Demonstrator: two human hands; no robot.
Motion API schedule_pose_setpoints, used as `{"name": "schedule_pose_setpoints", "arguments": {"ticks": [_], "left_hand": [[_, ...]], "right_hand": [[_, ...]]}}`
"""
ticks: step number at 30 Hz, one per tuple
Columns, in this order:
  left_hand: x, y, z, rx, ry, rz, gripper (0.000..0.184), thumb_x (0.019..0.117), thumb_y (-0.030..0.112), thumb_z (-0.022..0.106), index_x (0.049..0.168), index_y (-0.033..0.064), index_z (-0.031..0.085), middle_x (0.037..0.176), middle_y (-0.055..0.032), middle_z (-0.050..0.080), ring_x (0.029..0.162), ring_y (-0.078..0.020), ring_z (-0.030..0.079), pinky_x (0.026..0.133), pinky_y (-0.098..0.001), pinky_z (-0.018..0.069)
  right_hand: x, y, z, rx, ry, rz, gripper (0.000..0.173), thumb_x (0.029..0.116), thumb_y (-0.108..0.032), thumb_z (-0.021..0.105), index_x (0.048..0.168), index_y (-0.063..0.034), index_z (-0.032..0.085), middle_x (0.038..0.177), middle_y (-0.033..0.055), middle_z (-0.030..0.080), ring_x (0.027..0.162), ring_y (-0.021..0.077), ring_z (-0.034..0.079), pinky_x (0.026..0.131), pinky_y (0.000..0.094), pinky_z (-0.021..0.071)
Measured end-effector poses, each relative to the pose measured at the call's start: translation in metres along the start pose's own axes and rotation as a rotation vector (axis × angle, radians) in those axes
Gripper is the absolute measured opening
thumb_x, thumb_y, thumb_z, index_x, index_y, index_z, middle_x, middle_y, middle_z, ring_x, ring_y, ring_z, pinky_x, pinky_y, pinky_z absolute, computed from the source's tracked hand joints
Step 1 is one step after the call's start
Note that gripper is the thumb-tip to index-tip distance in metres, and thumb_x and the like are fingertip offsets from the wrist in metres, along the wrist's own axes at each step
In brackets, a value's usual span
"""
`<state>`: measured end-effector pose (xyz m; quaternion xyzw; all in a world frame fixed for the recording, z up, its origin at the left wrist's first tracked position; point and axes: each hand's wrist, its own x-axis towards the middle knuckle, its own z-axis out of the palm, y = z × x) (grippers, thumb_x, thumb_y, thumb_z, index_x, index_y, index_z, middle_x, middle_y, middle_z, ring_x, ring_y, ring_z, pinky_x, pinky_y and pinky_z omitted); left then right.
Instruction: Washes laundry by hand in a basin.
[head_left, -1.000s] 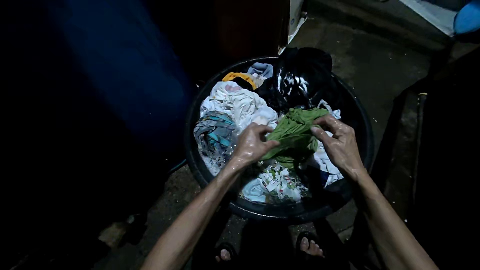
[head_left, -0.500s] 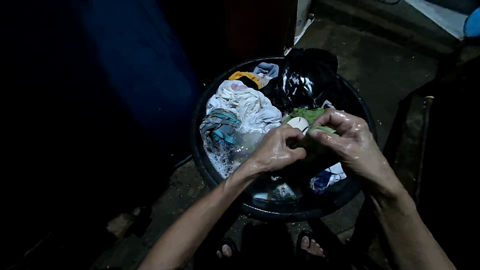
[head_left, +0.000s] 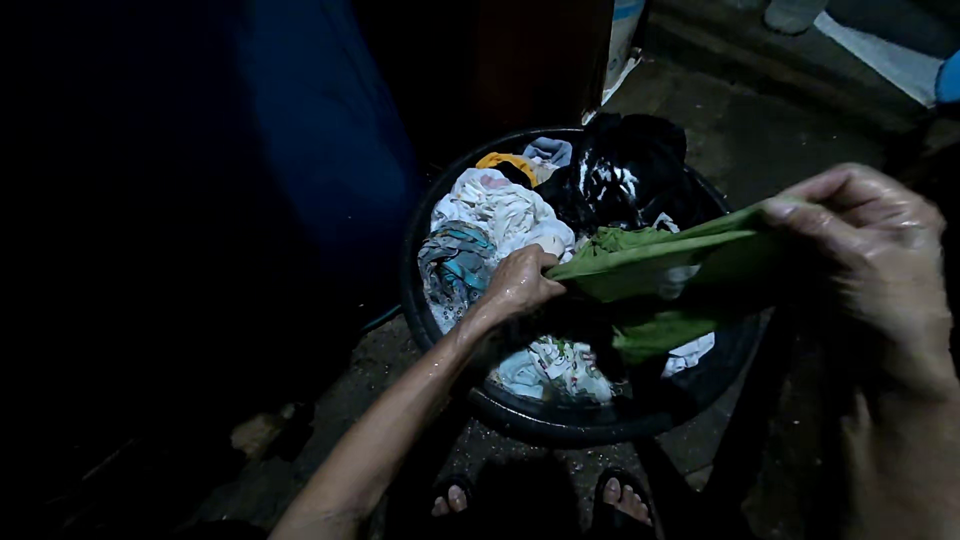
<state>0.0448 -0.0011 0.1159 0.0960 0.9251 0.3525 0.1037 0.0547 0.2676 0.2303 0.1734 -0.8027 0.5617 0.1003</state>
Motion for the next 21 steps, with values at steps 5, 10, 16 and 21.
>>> {"name": "schedule_pose_setpoints", "arguments": {"ticks": [5,10,16,21], "left_hand": [[-0.016,-0.022,0.014,0.089,-0.02,-0.026,0.017,0.0851,0.004,0.078,0.1,0.0028,0.071,0.094,-0.0212,0.07,0.092,-0.0421,0.068,0.078,-0.0637,0.0534],[-0.016,-0.017,-0.008,0.09,-0.288,-0.097,0.029,0.0881,0.017,0.082,0.109,-0.0003,0.071,0.101,-0.0227,0.071,0.098,-0.0412,0.068,0.088,-0.0638,0.0512],[-0.009,0.004,-0.019,-0.274,-0.133,-0.019,0.029,0.101,0.025,0.068,0.115,-0.0002,0.072,0.11,-0.0173,0.072,0.104,-0.0282,0.067,0.096,-0.0524,0.0506],[-0.002,0.022,0.029,-0.026,-0.203,-0.169,0.057,0.0935,0.05,0.071,0.127,0.0033,0.069,0.125,-0.0254,0.063,0.113,-0.0435,0.064,0.092,-0.0667,0.0509]], "right_hand": [[0.027,-0.028,-0.031,-0.062,0.154,-0.173,0.007,0.0968,-0.008,0.061,0.096,-0.0144,0.061,0.082,-0.0158,0.063,0.074,-0.0073,0.062,0.071,0.0111,0.0548],[0.027,-0.043,-0.029,-0.466,-0.036,-0.319,0.019,0.1031,-0.021,0.06,0.111,-0.004,0.062,0.09,-0.0012,0.062,0.073,-0.0048,0.056,0.068,0.0135,0.0485],[-0.008,0.019,0.043,-0.388,-0.697,-0.229,0.013,0.0942,-0.014,0.071,0.097,-0.0015,0.076,0.092,0.0112,0.072,0.085,0.0204,0.069,0.08,0.0419,0.0572],[-0.036,0.008,0.049,-0.293,-0.717,-0.294,0.023,0.0977,-0.024,0.063,0.099,-0.0053,0.077,0.091,0.0049,0.073,0.082,0.0061,0.066,0.078,0.0222,0.0539]]}}
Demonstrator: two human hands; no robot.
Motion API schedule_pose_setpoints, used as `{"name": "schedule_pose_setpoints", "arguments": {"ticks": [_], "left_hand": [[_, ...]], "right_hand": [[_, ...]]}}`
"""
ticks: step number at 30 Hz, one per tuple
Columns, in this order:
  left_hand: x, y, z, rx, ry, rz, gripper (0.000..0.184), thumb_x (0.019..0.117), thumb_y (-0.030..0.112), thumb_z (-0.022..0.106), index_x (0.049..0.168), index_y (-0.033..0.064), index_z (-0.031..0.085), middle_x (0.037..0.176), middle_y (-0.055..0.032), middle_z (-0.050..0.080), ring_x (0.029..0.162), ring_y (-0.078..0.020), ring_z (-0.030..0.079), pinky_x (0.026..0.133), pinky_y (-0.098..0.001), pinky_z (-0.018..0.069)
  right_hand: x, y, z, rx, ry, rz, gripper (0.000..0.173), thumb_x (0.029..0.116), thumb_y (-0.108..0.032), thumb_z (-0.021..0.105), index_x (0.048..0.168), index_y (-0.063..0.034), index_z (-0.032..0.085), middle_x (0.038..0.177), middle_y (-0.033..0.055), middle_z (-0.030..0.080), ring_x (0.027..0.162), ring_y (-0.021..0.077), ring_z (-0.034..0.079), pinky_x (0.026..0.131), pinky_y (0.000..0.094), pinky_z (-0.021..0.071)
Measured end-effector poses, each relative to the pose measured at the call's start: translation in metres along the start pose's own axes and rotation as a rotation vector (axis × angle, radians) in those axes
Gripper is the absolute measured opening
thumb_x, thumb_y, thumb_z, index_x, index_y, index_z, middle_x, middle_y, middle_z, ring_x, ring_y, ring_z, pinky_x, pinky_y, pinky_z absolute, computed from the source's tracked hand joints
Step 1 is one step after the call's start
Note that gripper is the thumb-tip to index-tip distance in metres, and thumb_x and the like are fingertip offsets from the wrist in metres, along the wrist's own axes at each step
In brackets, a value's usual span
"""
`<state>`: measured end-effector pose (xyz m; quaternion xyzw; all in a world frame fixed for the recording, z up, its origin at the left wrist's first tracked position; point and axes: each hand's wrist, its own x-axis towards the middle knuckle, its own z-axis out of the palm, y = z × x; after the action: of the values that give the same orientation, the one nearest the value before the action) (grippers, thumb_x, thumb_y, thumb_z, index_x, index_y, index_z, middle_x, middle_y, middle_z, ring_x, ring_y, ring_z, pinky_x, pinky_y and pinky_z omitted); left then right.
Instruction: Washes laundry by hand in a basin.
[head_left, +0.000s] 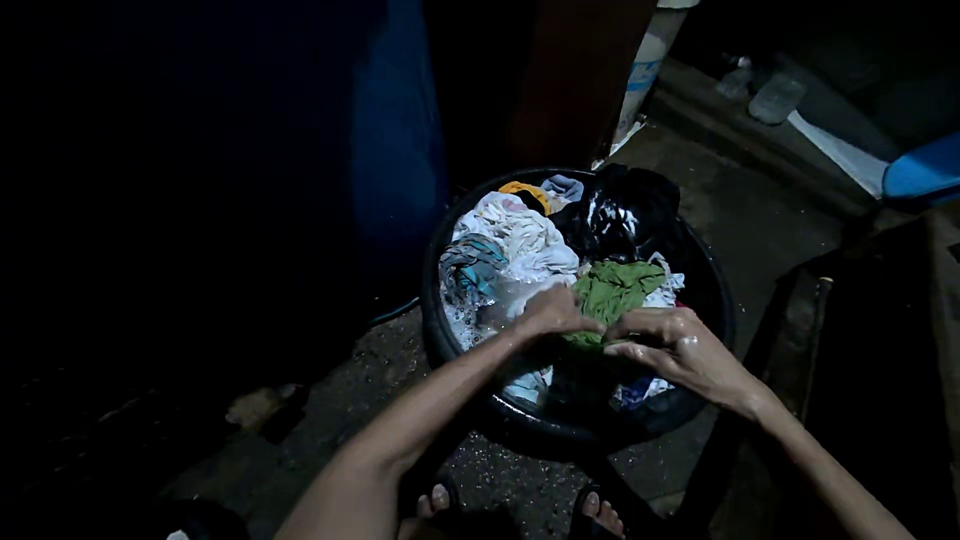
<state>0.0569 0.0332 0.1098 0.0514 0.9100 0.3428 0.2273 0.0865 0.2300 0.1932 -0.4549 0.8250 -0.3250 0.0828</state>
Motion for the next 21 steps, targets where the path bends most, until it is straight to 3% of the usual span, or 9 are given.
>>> {"name": "schedule_pose_setpoints", "arguments": {"ticks": [3,6,9,12,15,17,19,20,21], "left_hand": [[0.004,0.01,0.03,0.152,-0.192,-0.005,0.053,0.1,0.037,0.066,0.134,-0.003,0.061,0.141,-0.0298,0.055,0.13,-0.0483,0.053,0.101,-0.0695,0.043],[0.02,-0.002,0.045,0.269,-0.158,0.026,0.035,0.0997,0.012,0.061,0.132,-0.0022,0.062,0.134,-0.0284,0.06,0.127,-0.0476,0.056,0.099,-0.0677,0.0453],[0.038,-0.023,0.015,0.174,0.07,-0.048,0.032,0.1003,0.01,0.061,0.131,0.0017,0.065,0.126,-0.0295,0.065,0.121,-0.0494,0.06,0.095,-0.069,0.0483],[0.041,-0.032,-0.049,-0.083,0.351,-0.058,0.028,0.1003,0.016,0.06,0.122,-0.0004,0.066,0.117,-0.0301,0.067,0.115,-0.0498,0.063,0.094,-0.071,0.0474],[0.012,0.0,-0.121,-0.259,0.563,0.094,0.028,0.1027,0.015,0.057,0.12,-0.0048,0.066,0.117,-0.0288,0.066,0.112,-0.0444,0.063,0.096,-0.0664,0.0471],[-0.011,0.034,-0.162,-0.313,0.688,0.197,0.025,0.102,0.015,0.059,0.118,-0.0032,0.066,0.111,-0.0214,0.068,0.1,-0.0314,0.065,0.091,-0.054,0.0508],[-0.023,0.054,-0.204,-0.331,0.767,0.35,0.02,0.1011,0.014,0.06,0.114,-0.0001,0.066,0.098,-0.0103,0.068,0.085,-0.0139,0.064,0.08,-0.0357,0.0543],[-0.014,0.045,-0.229,-0.342,0.751,0.549,0.018,0.1013,0.014,0.061,0.11,0.0,0.067,0.092,-0.0064,0.068,0.08,-0.0083,0.066,0.075,-0.029,0.057],[0.011,0.021,-0.26,-0.34,0.641,0.83,0.019,0.1035,0.014,0.058,0.111,-0.0012,0.067,0.094,-0.006,0.069,0.083,-0.0069,0.068,0.075,-0.0259,0.0588]], "right_hand": [[-0.009,-0.034,-0.013,-0.065,0.046,-0.131,0.025,0.0993,-0.025,0.062,0.096,-0.0051,0.076,0.085,0.0047,0.072,0.078,0.0052,0.066,0.075,0.0178,0.0533],[-0.026,-0.062,-0.026,-0.081,0.046,-0.24,0.027,0.1038,-0.027,0.057,0.094,-0.0065,0.073,0.081,0.004,0.069,0.076,0.0051,0.064,0.072,0.0156,0.0513],[-0.046,-0.071,-0.043,0.077,0.025,-0.299,0.029,0.1069,-0.028,0.054,0.096,-0.0055,0.07,0.082,0.0047,0.067,0.081,0.0047,0.063,0.075,0.0146,0.0503],[-0.07,-0.064,-0.066,0.154,-0.025,-0.239,0.028,0.1057,-0.029,0.057,0.096,-0.0082,0.071,0.084,0.0018,0.069,0.083,0.0028,0.062,0.08,0.0167,0.048],[-0.087,-0.031,-0.05,0.036,0.094,0.091,0.029,0.1002,-0.035,0.06,0.1,-0.0081,0.071,0.077,-0.0042,0.066,0.067,-0.0045,0.057,0.064,0.0131,0.0478],[-0.084,-0.005,-0.027,-0.032,0.234,0.42,0.037,0.0931,-0.027,0.065,0.122,-0.0047,0.068,0.073,-0.0015,0.061,0.055,0.0005,0.047,0.053,0.021,0.0424],[-0.077,0.012,-0.016,-0.095,0.324,0.62,0.055,0.0922,-0.026,0.072,0.142,-0.0088,0.057,0.091,0.0114,0.069,0.065,0.0161,0.056,0.061,0.0387,0.0486],[-0.073,0.014,-0.014,-0.152,0.375,0.636,0.062,0.0899,-0.028,0.076,0.145,-0.0099,0.056,0.098,0.0179,0.072,0.071,0.0273,0.065,0.066,0.0504,0.0529],[-0.069,0.012,-0.013,-0.226,0.437,0.601,0.064,0.0882,-0.031,0.076,0.145,-0.009,0.056,0.094,0.021,0.073,0.071,0.0343,0.068,0.065,0.0568,0.0533]]}}
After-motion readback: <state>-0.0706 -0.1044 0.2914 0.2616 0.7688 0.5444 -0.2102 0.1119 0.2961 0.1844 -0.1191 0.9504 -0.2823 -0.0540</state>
